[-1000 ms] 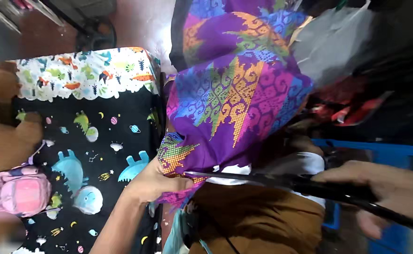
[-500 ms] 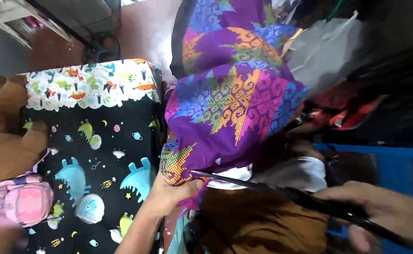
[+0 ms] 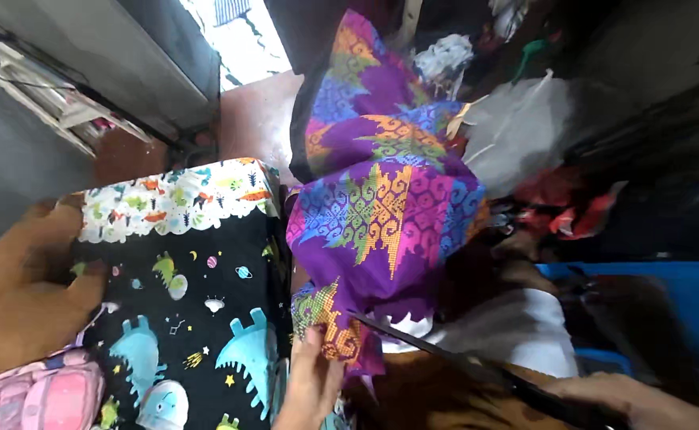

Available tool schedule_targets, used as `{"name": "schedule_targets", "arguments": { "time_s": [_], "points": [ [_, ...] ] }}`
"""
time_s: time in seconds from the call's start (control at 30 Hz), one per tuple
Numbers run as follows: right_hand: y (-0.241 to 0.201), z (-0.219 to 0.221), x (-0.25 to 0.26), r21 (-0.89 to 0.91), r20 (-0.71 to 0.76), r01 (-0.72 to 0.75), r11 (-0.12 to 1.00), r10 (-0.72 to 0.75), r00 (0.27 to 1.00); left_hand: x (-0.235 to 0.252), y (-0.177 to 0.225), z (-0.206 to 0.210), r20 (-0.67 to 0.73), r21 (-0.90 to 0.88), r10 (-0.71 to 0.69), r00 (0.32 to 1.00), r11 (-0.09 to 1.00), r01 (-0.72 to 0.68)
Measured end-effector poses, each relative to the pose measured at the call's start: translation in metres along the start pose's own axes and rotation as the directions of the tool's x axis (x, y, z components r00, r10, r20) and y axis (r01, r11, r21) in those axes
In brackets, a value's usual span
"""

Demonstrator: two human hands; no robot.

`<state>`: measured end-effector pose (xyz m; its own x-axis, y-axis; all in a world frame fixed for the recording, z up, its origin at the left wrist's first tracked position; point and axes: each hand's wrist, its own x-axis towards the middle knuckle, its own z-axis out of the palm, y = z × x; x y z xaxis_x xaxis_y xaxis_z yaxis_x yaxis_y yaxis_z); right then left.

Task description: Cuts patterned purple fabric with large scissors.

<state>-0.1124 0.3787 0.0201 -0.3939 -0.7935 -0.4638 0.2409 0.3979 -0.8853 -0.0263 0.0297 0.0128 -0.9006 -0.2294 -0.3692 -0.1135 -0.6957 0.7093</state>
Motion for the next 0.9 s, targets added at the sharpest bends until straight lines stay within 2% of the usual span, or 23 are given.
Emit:
{"name": "schedule_targets", "arguments": {
  "time_s": [0.13, 0.23, 0.33, 0.4, 0.47, 0.57, 0.63, 0.73, 0.87, 0.9],
  "points": [
    [0.01, 0.011, -0.013, 0.061, -0.051, -0.131, 0.99, 0.134, 0.99, 0.007, 0.001, 0.002, 0.029, -0.299, -0.192, 0.981, 0.935, 0.192],
    [0.017, 0.023, -0.02, 0.111, -0.06, -0.144, 0.983, 0.152, 0.987, 0.007, -0.002, -0.002, 0.148, -0.331, -0.285, 0.947, 0.888, 0.319],
    [0.012, 0.031, -0.025, 0.124, -0.028, -0.139, 0.982, 0.143, 0.989, 0.004, -0.003, -0.002, 0.192, -0.274, -0.309, 0.931, 0.895, 0.353],
    [0.014, 0.037, -0.028, 0.163, -0.016, -0.155, 0.974, 0.16, 0.987, 0.0, -0.004, 0.0, 0.148, -0.185, -0.26, 0.954, 0.94, 0.285],
    [0.019, 0.046, -0.031, 0.211, -0.052, -0.135, 0.968, 0.149, 0.987, -0.003, -0.006, 0.002, 0.091, -0.08, -0.154, 0.984, 0.984, 0.162],
    [0.027, 0.06, -0.034, 0.32, -0.075, -0.05, 0.946, 0.078, 0.994, -0.008, -0.007, -0.001, 0.101, 0.038, -0.035, 0.994, 0.999, 0.032],
    [0.032, 0.069, -0.034, 0.372, -0.1, 0.004, 0.928, 0.036, 0.994, -0.01, -0.005, 0.002, 0.092, 0.142, 0.032, 0.995, 0.989, -0.045],
    [0.027, 0.077, -0.035, 0.428, -0.115, -0.019, 0.904, 0.076, 0.99, -0.011, -0.002, 0.011, 0.115, 0.265, 0.144, 0.983, 0.949, -0.17],
    [0.013, 0.083, -0.026, 0.493, -0.091, -0.102, 0.864, 0.167, 0.982, -0.011, -0.001, 0.019, 0.193, 0.4, 0.187, 0.963, 0.881, -0.251],
    [0.014, 0.083, -0.025, 0.481, -0.096, -0.088, 0.872, 0.152, 0.984, -0.012, -0.001, 0.019, 0.208, 0.43, 0.187, 0.96, 0.864, -0.261]
  ]
}}
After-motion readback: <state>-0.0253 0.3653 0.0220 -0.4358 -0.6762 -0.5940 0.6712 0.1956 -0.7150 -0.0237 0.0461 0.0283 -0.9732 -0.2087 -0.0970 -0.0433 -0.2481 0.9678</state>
